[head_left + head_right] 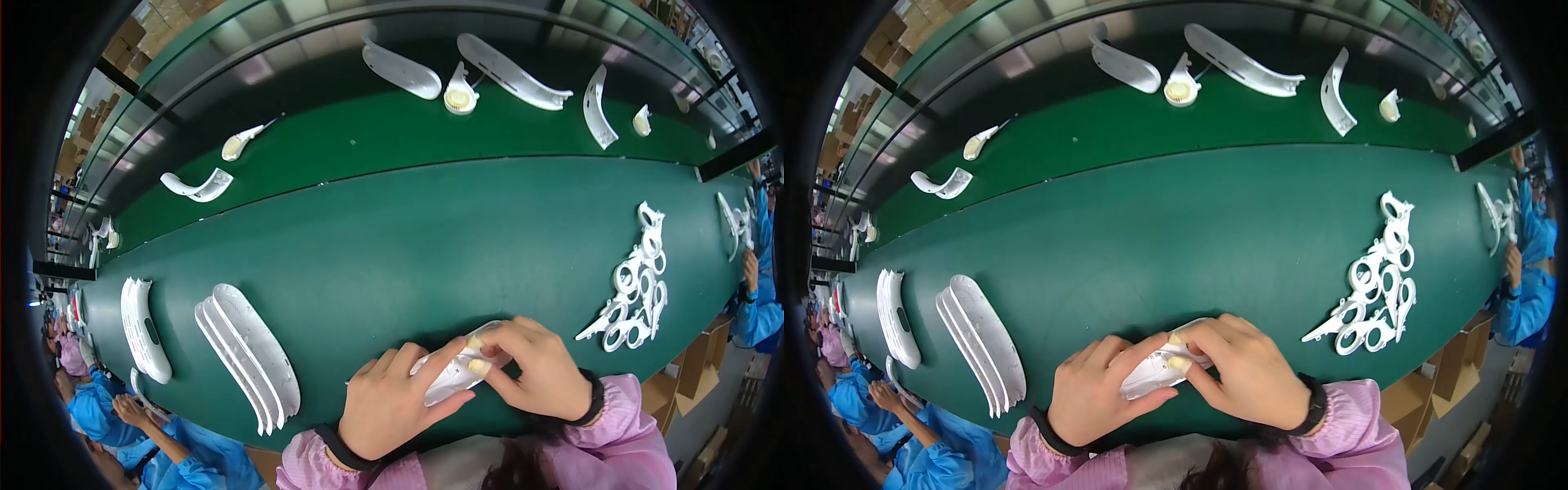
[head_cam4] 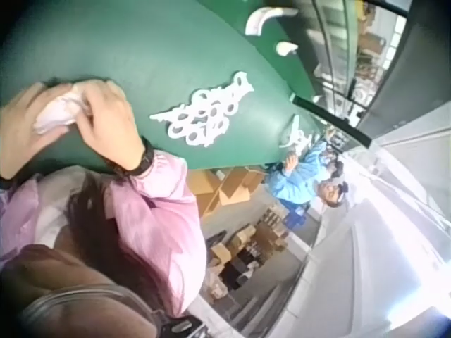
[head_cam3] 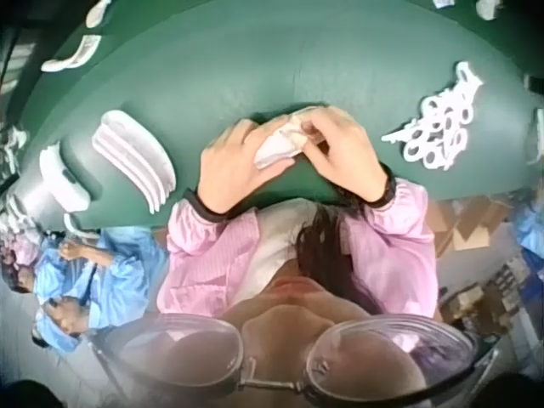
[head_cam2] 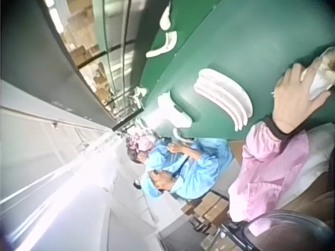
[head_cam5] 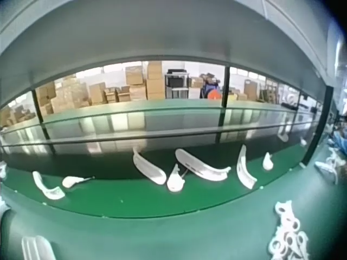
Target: Assembling white plastic device housings by applying adhesive filters and joining sections on a factory assembly line.
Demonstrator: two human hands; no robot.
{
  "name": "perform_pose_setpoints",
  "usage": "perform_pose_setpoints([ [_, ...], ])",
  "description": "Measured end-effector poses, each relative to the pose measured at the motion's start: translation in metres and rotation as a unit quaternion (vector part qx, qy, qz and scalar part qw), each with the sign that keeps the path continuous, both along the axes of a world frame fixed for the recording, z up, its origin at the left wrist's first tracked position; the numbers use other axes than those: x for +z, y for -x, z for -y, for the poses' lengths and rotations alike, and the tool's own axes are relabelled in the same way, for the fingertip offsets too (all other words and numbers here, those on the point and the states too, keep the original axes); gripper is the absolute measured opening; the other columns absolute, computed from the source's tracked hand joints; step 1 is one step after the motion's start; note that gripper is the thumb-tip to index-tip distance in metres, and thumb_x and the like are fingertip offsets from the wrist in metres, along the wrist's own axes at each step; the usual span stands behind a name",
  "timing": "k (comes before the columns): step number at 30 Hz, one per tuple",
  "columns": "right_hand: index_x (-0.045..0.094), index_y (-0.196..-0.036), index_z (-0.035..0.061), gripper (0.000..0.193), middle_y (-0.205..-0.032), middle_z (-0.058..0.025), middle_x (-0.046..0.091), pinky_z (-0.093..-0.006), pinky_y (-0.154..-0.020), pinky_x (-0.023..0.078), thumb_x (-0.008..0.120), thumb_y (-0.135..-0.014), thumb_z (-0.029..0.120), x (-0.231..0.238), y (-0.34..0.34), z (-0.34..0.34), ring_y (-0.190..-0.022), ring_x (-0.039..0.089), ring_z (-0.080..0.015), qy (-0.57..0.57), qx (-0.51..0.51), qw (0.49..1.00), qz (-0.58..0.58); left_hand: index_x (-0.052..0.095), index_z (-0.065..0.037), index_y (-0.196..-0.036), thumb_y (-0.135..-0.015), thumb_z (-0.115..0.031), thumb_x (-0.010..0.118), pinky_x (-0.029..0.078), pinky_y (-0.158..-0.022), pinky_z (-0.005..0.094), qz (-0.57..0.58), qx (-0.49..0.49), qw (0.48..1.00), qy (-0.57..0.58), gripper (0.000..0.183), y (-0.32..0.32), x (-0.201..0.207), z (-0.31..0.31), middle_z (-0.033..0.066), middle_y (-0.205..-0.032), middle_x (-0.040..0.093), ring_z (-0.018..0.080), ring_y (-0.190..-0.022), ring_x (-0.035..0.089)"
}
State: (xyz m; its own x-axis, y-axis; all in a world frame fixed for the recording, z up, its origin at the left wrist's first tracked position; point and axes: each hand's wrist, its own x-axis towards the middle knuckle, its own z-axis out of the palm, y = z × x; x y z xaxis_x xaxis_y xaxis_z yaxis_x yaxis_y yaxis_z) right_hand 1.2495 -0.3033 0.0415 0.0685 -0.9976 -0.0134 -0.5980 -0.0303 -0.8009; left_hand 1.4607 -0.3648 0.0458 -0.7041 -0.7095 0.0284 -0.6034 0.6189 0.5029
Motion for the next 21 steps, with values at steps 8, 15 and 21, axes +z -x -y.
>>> perform_pose_setpoints([
  [8,0.072,-0.093,0.0049,0.013,-0.091,-0.0111,0.071,-0.0415,-0.078,0.053,0.074,-0.083,0.013,0.061,0.071,0.111,-0.088,0.067,-0.0319,0.167,-0.023,0.955,-0.244,0.070,-0.020,-0.127,-0.071,-0.037,0.090,0.052,-0.067,0.0389,0.004,0.148,0.989,0.025,0.062,-0.042,0.004,0.009,0.0059,-0.091,0.062,0.0260,-0.079,0.065],
  [15,0.041,-0.150,0.0018,0.078,-0.138,-0.0262,0.057,-0.0466,-0.106,0.047,0.074,-0.086,0.030,-0.003,0.196,0.242,-0.128,0.056,-0.0399,0.186,-0.134,0.832,-0.505,0.070,-0.019,-0.125,-0.074,-0.034,0.089,0.051,-0.066,0.0399,-0.027,0.148,0.986,0.068,0.056,-0.063,-0.006,0.011,0.0062,-0.091,0.061,0.0261,-0.075,0.062],
  [21,0.071,-0.115,0.0092,0.029,-0.111,-0.0246,0.071,-0.0509,-0.093,0.053,0.060,-0.090,0.019,-0.027,0.234,0.286,-0.105,0.068,-0.0434,0.093,-0.207,0.833,-0.504,0.070,-0.021,-0.127,-0.076,-0.036,0.087,0.053,-0.066,0.0381,-0.048,0.168,0.984,0.029,0.056,-0.079,-0.010,0.007,0.0055,-0.088,0.059,0.0245,-0.073,0.063],
])
